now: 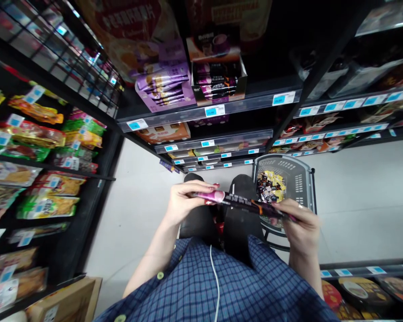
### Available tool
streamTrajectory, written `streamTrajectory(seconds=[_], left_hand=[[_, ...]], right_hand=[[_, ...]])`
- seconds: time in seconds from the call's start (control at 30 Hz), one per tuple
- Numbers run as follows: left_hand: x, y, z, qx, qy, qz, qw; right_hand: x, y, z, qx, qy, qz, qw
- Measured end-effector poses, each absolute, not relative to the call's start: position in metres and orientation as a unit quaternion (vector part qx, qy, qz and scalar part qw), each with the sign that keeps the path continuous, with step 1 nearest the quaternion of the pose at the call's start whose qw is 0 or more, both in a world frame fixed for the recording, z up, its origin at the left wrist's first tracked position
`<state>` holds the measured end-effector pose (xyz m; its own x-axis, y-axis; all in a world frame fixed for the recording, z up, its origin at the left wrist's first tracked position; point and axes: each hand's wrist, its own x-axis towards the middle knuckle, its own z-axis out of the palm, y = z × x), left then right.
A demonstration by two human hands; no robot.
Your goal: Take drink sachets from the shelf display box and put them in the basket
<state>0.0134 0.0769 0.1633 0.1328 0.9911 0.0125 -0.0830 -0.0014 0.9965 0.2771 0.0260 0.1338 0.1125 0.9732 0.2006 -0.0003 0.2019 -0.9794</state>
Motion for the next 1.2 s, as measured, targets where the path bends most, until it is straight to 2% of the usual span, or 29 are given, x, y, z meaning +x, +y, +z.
streamTrajectory(seconds=[0.1, 0.23, 0.5, 0.6, 0.83, 1.2], left_hand=[[0.004, 0.077, 0.166, 0.615, 0.392, 0.485, 0.481], [0.004, 0.076, 0.17, 0.656, 0.343, 0.519, 0.428], [0.007, 0.075, 0.174, 0.662, 0.36, 0.521, 0.401], [0.008, 0.075, 0.173, 0.644, 0.397, 0.497, 0.425], [0.02, 0.077, 0.17, 0.445, 0.505, 0.427, 0.605], [0.022, 0.077, 0.169, 0.437, 0.503, 0.41, 0.623]], right_hand=[[0.285, 0.027, 0.141, -0.437, -0.579, 0.383, 0.572], [0.288, 0.025, 0.148, -0.42, -0.609, 0.363, 0.566], [0.289, 0.023, 0.147, -0.446, -0.606, 0.358, 0.553], [0.286, 0.024, 0.146, -0.474, -0.576, 0.367, 0.556], [0.272, 0.024, 0.137, -0.546, -0.398, 0.496, 0.546], [0.263, 0.03, 0.139, -0.535, -0.274, 0.574, 0.557]])
